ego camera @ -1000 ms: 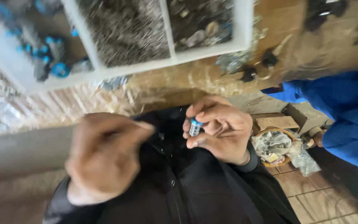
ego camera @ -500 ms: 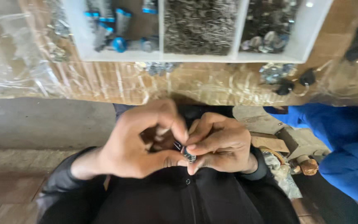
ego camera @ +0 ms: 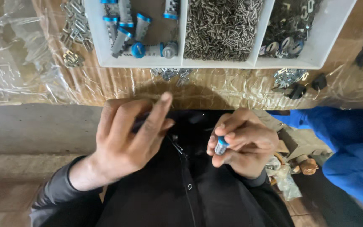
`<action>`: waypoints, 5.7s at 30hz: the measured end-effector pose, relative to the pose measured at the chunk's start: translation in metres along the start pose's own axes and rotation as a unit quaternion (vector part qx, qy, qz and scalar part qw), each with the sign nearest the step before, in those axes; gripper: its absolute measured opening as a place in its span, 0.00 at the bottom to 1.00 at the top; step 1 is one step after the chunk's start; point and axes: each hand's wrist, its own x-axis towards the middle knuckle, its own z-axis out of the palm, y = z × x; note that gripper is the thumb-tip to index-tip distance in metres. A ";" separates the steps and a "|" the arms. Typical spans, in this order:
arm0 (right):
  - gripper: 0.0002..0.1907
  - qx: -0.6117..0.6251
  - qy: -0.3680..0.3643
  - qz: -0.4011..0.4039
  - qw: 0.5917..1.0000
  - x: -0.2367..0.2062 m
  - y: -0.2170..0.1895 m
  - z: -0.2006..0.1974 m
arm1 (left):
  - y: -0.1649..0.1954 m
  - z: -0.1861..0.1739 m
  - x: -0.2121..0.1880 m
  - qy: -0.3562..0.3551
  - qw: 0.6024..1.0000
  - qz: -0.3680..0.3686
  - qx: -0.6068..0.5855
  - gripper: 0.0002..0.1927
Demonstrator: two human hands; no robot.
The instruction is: The person sits at a workbench and assembles lock cylinders by hand, picking small pins and springs from a compartment organizer tray and inserting them one at a time into the cylinder held in the other hand, occasionally reaching into the tray for more parts.
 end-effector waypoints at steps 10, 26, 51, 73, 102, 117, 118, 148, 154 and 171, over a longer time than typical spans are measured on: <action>0.20 -0.001 0.017 0.040 0.999 -0.003 0.005 -0.006 | 0.000 0.005 -0.024 -0.023 0.985 0.013 -0.172 0.14; 0.19 -0.059 0.042 0.053 0.996 -0.014 -0.006 -0.029 | 0.036 0.019 0.025 0.033 0.973 0.072 -0.217 0.16; 0.23 0.072 0.062 0.047 0.994 -0.020 -0.007 -0.032 | 0.013 0.011 -0.022 0.011 0.999 -0.033 -0.002 0.09; 0.22 -0.070 -0.180 0.070 0.979 0.008 -0.006 -0.031 | 0.035 0.013 -0.001 -0.129 0.819 -0.209 -0.519 0.14; 0.22 -0.008 -0.011 0.052 0.999 0.000 -0.014 -0.038 | 0.022 0.012 -0.013 0.004 0.964 -0.113 -0.239 0.08; 0.15 -0.174 0.040 0.023 0.984 -0.004 -0.018 -0.032 | 0.043 0.031 0.029 0.032 0.972 0.142 -0.186 0.13; 0.14 -0.148 0.017 0.002 0.989 0.000 -0.013 -0.029 | 0.039 0.028 0.018 0.016 0.972 0.124 -0.201 0.13; 0.19 0.035 -0.097 0.014 0.995 0.021 0.007 0.012 | -0.037 0.006 -0.064 0.034 0.971 -0.221 0.091 0.35; 0.21 0.016 -0.101 0.037 0.994 0.021 0.005 0.001 | -0.035 0.004 -0.069 0.027 0.989 -0.078 0.120 0.15; 0.17 -0.040 -0.027 0.090 0.995 0.008 -0.004 -0.003 | 0.014 0.008 0.005 0.060 0.972 0.111 -0.196 0.16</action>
